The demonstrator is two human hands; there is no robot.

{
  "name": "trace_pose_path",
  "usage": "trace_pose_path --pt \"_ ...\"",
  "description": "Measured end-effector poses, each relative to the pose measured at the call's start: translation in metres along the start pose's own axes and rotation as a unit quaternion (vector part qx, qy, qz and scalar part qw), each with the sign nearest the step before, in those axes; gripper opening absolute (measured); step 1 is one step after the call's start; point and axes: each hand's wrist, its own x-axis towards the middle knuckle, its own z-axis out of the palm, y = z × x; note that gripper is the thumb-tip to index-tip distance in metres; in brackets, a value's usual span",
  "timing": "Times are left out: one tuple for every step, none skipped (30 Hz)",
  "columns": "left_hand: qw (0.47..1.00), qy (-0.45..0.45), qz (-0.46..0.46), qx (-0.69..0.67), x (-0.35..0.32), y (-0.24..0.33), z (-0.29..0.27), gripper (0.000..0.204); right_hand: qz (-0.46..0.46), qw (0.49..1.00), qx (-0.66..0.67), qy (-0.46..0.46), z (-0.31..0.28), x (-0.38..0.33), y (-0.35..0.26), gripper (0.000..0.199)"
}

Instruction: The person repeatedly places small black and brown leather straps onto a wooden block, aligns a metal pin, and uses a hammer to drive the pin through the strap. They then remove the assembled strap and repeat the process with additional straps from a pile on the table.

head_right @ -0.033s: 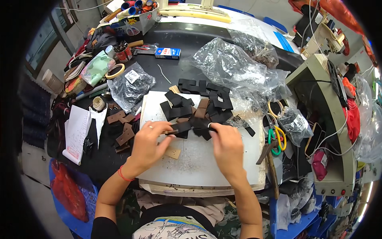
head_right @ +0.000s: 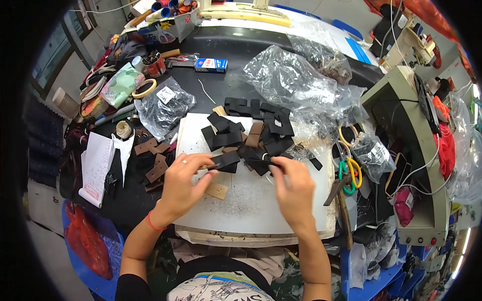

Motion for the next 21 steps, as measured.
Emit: trace_pose_path --pt "0.999 -0.034 0.004 -0.022 -0.004 0.005 -0.005 0.026 0.05 0.997 0.047 0.027 -0.011 -0.006 -0.001 0.02" --pt "0.997 -0.068 0.004 -0.039 -0.015 0.014 -0.012 0.028 0.081 0.99 0.106 0.035 -0.017 -0.015 0.006 0.017" --pt "0.993 -0.101 0.004 -0.056 -0.026 0.02 -0.015 0.029 0.111 0.979 0.164 0.044 -0.023 -0.024 0.012 0.013" --pt "0.989 -0.124 0.024 -0.073 -0.041 0.024 -0.015 0.034 0.163 0.963 0.215 0.006 -0.031 -0.03 0.005 0.013" --pt "0.987 -0.136 0.05 -0.066 -0.054 0.028 -0.011 0.044 0.191 0.953 0.234 -0.032 -0.033 -0.035 0.0 0.013" --pt "0.989 -0.129 0.037 -0.066 -0.064 0.029 -0.007 0.05 0.219 0.94 0.253 -0.071 -0.033 -0.041 -0.004 0.014" --pt "0.989 -0.125 0.029 -0.069 -0.07 0.029 -0.002 0.056 0.248 0.925 0.27 -0.105 -0.034 -0.047 -0.006 0.014" --pt "0.991 -0.113 0.017 -0.068 -0.074 0.03 0.0 0.058 0.266 0.907 0.301 -0.128 -0.029 -0.053 -0.008 0.016" --pt "0.993 -0.101 0.005 -0.067 -0.077 0.03 0.001 0.061 0.287 0.899 0.295 -0.152 -0.024 -0.057 -0.015 0.015" --pt "0.994 -0.087 -0.004 -0.062 -0.078 0.03 0.001 0.064 0.291 0.894 0.289 -0.179 -0.02 -0.058 -0.02 0.014" --pt "0.995 -0.077 -0.007 -0.067 -0.08 0.031 0.001 0.066 0.295 0.889 0.283 -0.207 -0.016 -0.059 -0.024 0.013" --pt "0.995 -0.067 -0.01 -0.072 -0.084 0.032 0.001 0.068 0.272 0.895 0.282 -0.212 -0.009 -0.062 -0.024 0.012" --pt "0.995 -0.055 -0.012 -0.077 -0.085 0.032 0.001 0.069 0.264 0.897 0.28 -0.219 -0.005 -0.063 -0.023 0.013" --pt "0.995 -0.055 -0.006 -0.079 -0.084 0.031 0.001 0.07 0.266 0.897 0.273 -0.225 -0.002 -0.063 -0.023 0.013" --pt "0.995 -0.055 0.001 -0.081 -0.082 0.03 0.001 0.07 0.267 0.896 0.267 -0.231 0.0 -0.061 -0.023 0.013" --pt "0.995 -0.058 0.005 -0.082 -0.083 0.031 0.002 0.07 0.262 0.901 0.256 -0.231 0.0 -0.061 -0.025 0.013" --pt "0.995 -0.056 0.0 -0.084 -0.083 0.031 0.002 0.066 0.257 0.906 0.244 -0.23 -0.001 -0.061 -0.027 0.013" --pt "0.995 -0.054 -0.004 -0.087 -0.083 0.032 0.002 0.061 0.253 0.911 0.233 -0.229 0.0 -0.06 -0.029 0.013" --pt "0.994 -0.054 -0.01 -0.092 -0.083 0.031 0.003 0.057 0.236 0.919 0.222 -0.223 0.001 -0.061 -0.029 0.013" --pt "0.995 -0.062 0.004 -0.08 -0.083 0.03 0.003 0.051 0.22 0.928 0.211 -0.216 0.003 -0.061 -0.029 0.012" --pt "0.995 -0.071 0.019 -0.067 -0.082 0.028 0.002 0.044 0.203 0.935 0.2 -0.21 0.005 -0.062 -0.028 0.012"
